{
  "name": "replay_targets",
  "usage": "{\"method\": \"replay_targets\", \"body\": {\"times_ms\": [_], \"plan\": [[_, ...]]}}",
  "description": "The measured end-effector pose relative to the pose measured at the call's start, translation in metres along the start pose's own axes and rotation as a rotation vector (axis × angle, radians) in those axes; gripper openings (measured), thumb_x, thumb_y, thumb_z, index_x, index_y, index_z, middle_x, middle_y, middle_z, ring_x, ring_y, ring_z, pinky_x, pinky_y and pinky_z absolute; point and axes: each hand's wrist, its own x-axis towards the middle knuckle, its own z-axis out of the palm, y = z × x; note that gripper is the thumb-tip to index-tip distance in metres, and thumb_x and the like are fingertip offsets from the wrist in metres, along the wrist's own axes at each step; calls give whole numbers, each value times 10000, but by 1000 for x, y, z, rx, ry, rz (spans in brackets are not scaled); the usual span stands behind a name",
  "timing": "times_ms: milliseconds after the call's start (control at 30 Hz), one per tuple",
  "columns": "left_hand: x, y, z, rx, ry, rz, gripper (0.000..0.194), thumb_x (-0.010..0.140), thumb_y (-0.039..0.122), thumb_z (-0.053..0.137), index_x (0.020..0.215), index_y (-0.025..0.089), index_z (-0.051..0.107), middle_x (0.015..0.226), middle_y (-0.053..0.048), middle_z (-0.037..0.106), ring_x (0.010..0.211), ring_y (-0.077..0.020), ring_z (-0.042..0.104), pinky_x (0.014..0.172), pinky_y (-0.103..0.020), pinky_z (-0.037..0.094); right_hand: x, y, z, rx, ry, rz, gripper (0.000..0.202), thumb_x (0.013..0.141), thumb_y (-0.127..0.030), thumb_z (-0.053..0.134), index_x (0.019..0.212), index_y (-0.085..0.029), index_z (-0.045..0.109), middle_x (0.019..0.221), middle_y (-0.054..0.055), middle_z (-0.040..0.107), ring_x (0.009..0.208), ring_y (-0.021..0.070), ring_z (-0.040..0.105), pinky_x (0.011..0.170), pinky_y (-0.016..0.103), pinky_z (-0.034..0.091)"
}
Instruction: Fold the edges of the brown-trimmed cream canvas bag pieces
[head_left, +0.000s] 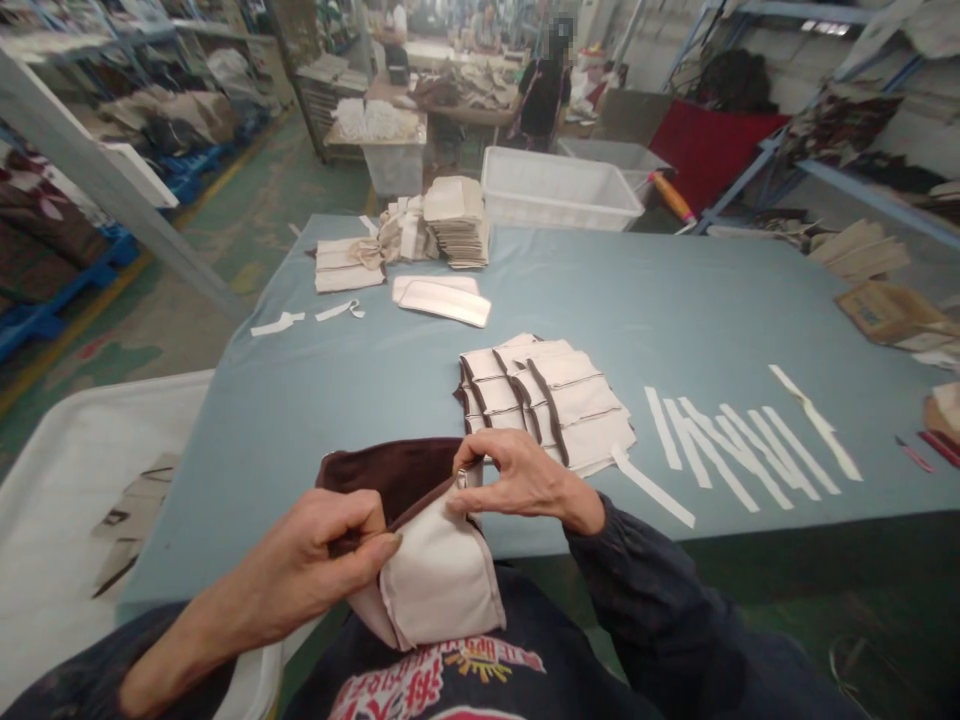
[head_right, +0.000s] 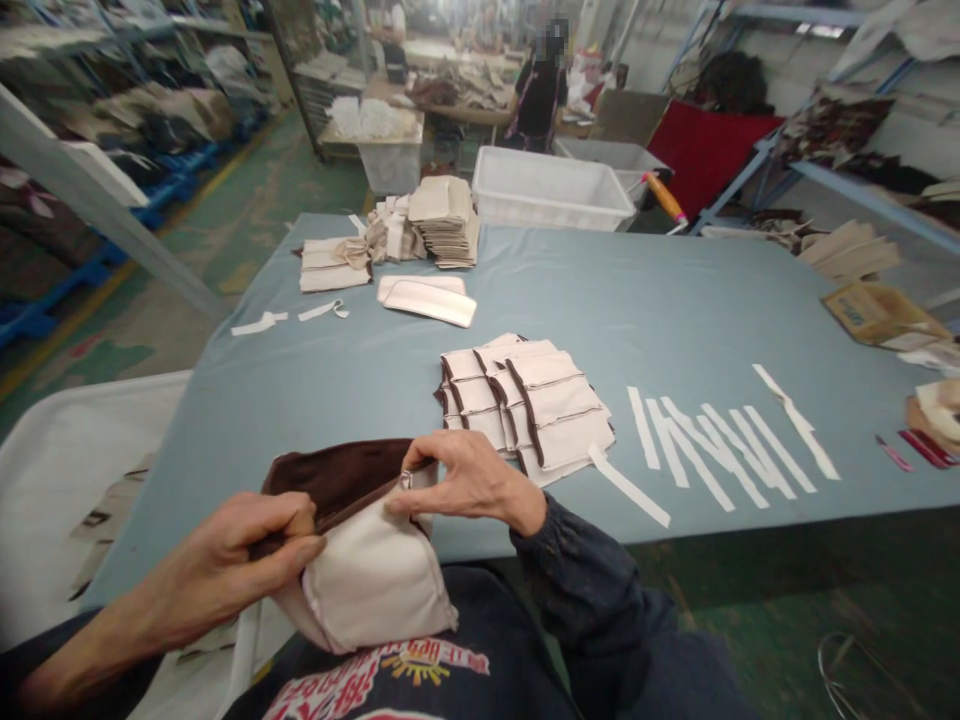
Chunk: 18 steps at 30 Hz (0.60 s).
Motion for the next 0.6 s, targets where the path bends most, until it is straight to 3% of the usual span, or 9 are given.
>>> {"method": "replay_targets", "body": {"times_ms": [200, 300, 467, 600], "plan": [[1, -15, 1, 200, 179, 91, 365, 961, 189, 458, 603, 200, 383, 543, 80, 344, 460, -72, 350, 471, -207, 254, -4, 0, -4, 43, 2, 8, 286, 801, -390, 857, 876, -155, 713, 808, 3, 705, 712, 125, 592, 673, 240, 400], [4, -28, -1, 226, 260, 42, 406, 974, 237, 470, 584, 202, 365, 528, 81, 324, 449, -76, 341, 471, -216, 247, 0, -6, -5, 134, -25, 24, 254, 823, -369, 835, 854, -152, 708, 768, -18, 677, 669, 106, 552, 642, 227, 389], [10, -45, -13, 87, 123, -95, 371, 987, 374, 509, 662, 197, 495, 607, 49, 495, 557, -120, 470, 524, -209, 354, 8, -16, -2, 264, -46, 16, 239, 825, -346, 832, 808, -153, 692, 728, -40, 644, 642, 93, 514, 604, 209, 371], [17, -29, -20, -45, 12, -40, 286, 1010, 375, 424, 973, 196, 644, 946, -30, 684, 874, -193, 619, 799, -271, 486, 17, -30, 1, 293, -47, -44, 275, 812, -391, 839, 790, -161, 689, 709, -40, 629, 635, 97, 505, 599, 214, 362]]}}
